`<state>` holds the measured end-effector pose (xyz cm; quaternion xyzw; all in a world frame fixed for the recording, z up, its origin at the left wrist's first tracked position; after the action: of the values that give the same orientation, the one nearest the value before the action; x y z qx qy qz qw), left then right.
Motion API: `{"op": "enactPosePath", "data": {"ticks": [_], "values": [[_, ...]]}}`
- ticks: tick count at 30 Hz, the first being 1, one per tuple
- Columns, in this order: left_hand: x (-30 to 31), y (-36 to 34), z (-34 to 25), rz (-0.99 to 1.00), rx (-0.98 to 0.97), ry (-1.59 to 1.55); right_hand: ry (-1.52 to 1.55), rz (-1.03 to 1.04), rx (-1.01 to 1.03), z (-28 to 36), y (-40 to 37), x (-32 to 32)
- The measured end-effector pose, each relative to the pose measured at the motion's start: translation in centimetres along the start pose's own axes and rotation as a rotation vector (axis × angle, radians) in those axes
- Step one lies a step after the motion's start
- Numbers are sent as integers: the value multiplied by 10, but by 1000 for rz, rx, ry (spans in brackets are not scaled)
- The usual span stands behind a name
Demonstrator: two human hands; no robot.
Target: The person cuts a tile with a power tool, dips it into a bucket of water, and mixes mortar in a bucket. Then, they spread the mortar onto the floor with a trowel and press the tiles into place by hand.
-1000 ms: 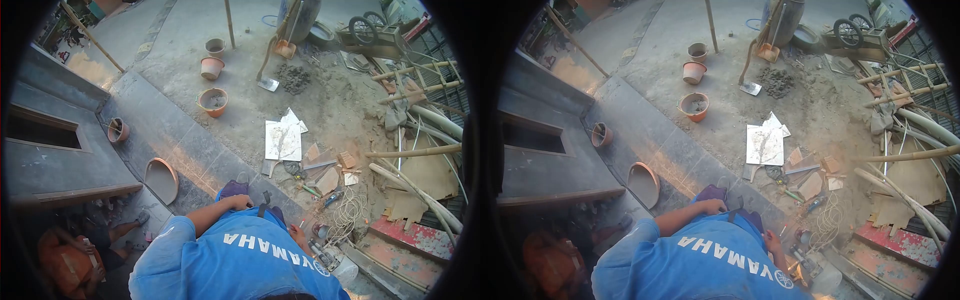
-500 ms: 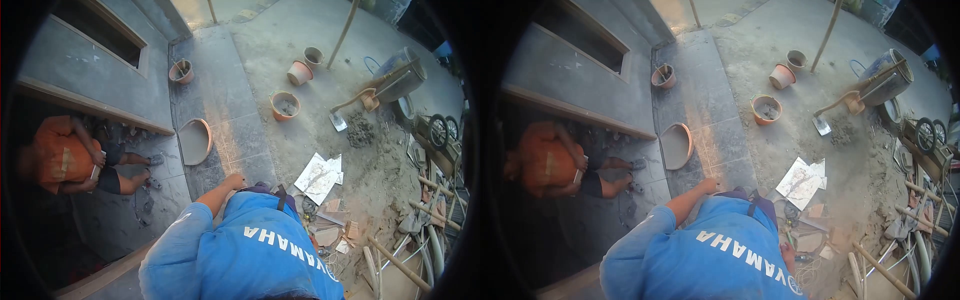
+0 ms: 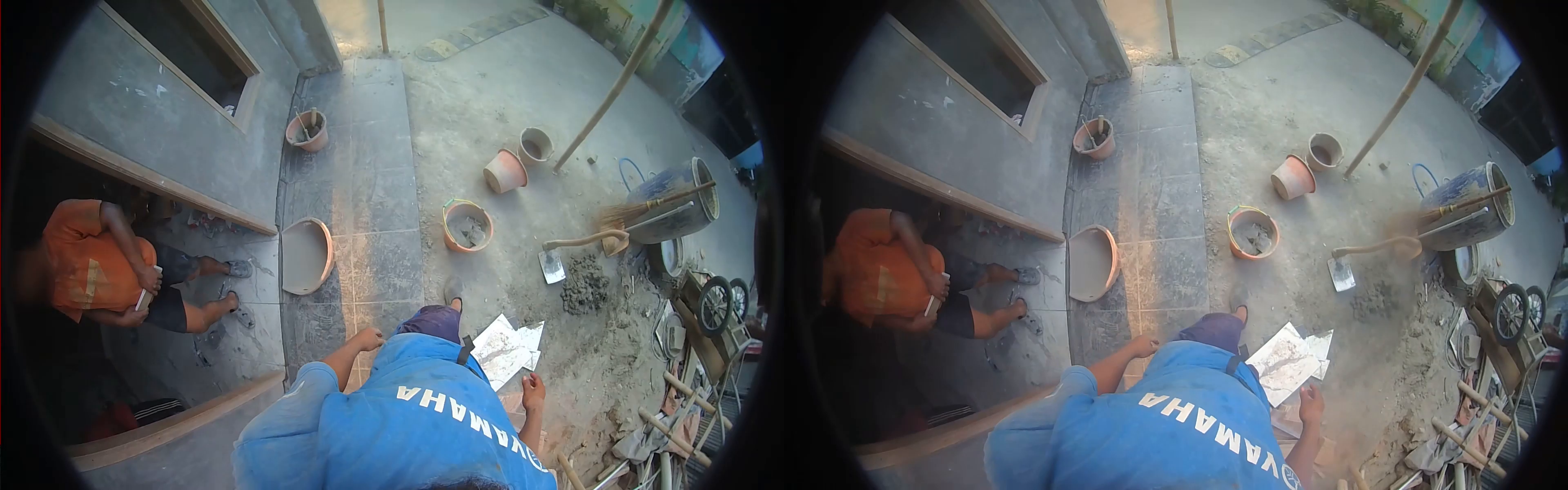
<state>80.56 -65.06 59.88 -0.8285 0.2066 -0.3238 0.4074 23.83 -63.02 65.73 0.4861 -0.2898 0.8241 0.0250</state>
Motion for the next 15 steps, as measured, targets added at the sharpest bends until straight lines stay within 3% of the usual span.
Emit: {"op": "enactPosePath", "data": {"ticks": [2,4,5,7,9,11,13,15], "values": [[21,49,-25,-77,-114,-32,76,20,17,-6,72,-18],[48,92,-51,-192,-94,-144,91,105,-21,-16,135,-37],[65,94,-82,-240,-72,-313,102,215,-80,31,139,-10],[123,68,-149,-328,-43,-486,-1,238,140,31,200,-15],[160,43,-190,-309,-297,-797,-32,254,46,56,247,-1],[183,29,-193,-381,-294,-819,-11,279,30,110,275,22],[192,19,-180,-442,-281,-844,1,358,-131,182,277,48],[196,0,-144,-654,-137,-830,-96,392,-80,214,311,38]]}}
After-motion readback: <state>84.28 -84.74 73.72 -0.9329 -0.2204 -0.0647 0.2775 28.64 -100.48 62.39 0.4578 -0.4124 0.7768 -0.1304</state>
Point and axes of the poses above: each hand's wrist, its own y-axis towards the middle knuckle, its own x-axis out of the back of the hand, z = x × y, the point moved 2 cm from there along y, towards the middle knuckle, and after that the axes turned 10 degrees about -y, right-handed, at the moved point
